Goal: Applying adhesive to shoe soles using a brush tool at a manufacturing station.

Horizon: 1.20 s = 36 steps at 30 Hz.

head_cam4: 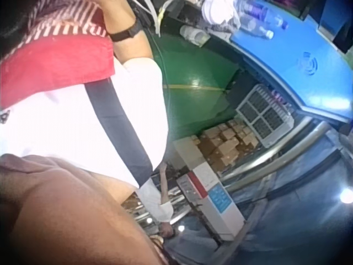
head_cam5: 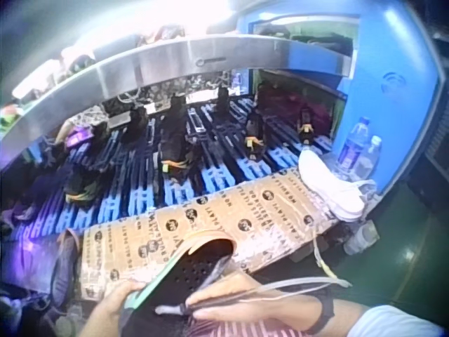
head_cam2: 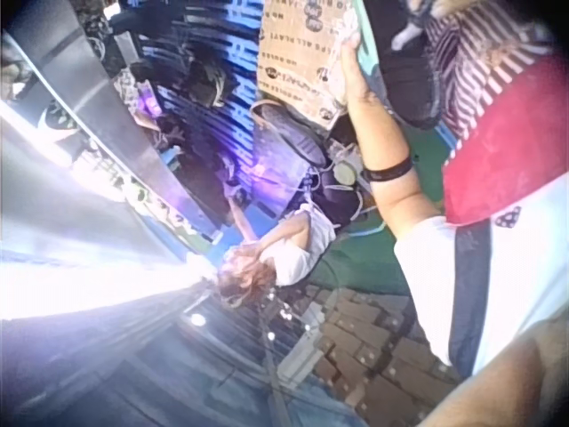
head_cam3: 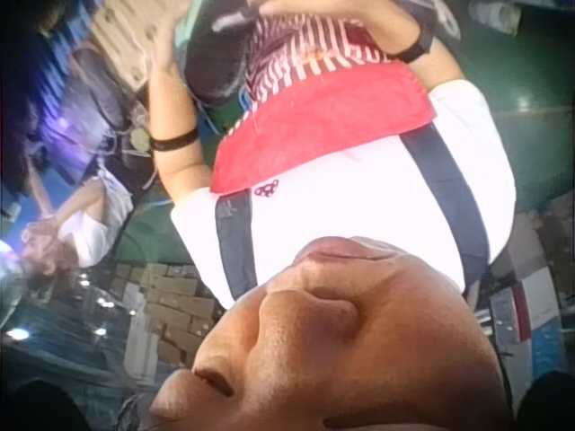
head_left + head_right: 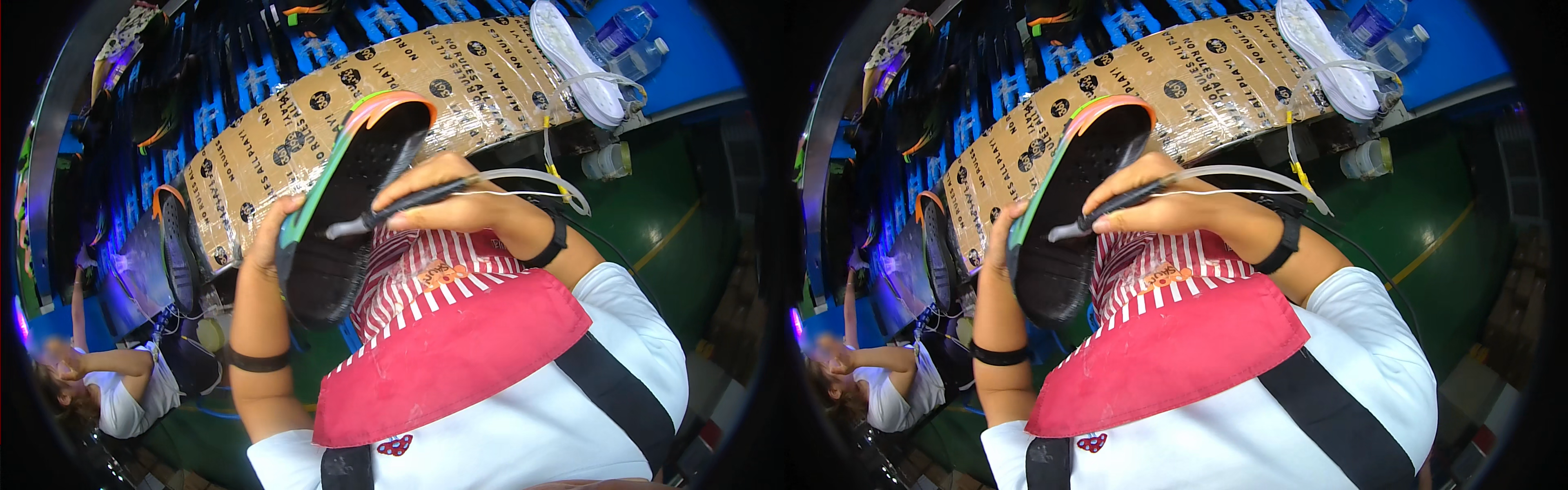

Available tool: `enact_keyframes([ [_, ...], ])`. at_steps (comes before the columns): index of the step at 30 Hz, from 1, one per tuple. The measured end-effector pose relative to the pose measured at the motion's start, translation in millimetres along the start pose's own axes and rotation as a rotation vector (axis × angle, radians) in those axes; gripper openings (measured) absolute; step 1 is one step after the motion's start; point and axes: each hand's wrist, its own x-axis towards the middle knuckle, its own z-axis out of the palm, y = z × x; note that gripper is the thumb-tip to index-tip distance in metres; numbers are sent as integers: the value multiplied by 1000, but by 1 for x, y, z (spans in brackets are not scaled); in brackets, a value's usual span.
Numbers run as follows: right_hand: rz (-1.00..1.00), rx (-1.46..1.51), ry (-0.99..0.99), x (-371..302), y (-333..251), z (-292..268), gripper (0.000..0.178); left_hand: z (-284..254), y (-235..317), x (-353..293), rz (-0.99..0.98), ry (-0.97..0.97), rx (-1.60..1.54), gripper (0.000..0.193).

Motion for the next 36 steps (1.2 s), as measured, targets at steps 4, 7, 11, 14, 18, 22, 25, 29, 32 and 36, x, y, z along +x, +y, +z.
enact_keyframes([
  [4, 185, 164, 86, 8, 14, -8, 19, 26, -14, 1, 65, -106, -68, 46],
  [7, 173, 164, 113, 6, 21, -10, 18, 25, -21, 6, 68, -128, -96, 49],
  [11, 160, 205, 145, 7, 22, -12, 17, 30, -21, 3, 82, -96, -134, 48],
  [14, 178, 245, 145, 8, 19, -12, 17, 21, -23, 6, 82, -137, -125, 53],
  [18, 180, 253, 154, 5, 19, -15, 17, 24, -24, 5, 66, -111, -141, 53],
  [22, 177, 254, 159, 4, 21, -16, 17, 31, -22, 2, 90, -46, -103, 49],
  [25, 179, 252, 163, 5, 22, -16, 17, 29, -21, 2, 90, -52, -125, 46],
  [29, 199, 230, 253, 4, 25, -25, 18, 32, -18, -3, 84, -52, -216, 45],
  [32, 157, 126, 318, 5, 23, -33, 16, 15, -22, -5, 87, -36, -231, 46],
  [36, -40, -176, 402, -1, 19, -8, 19, 12, -25, 4, 131, -175, -281, 47],
])
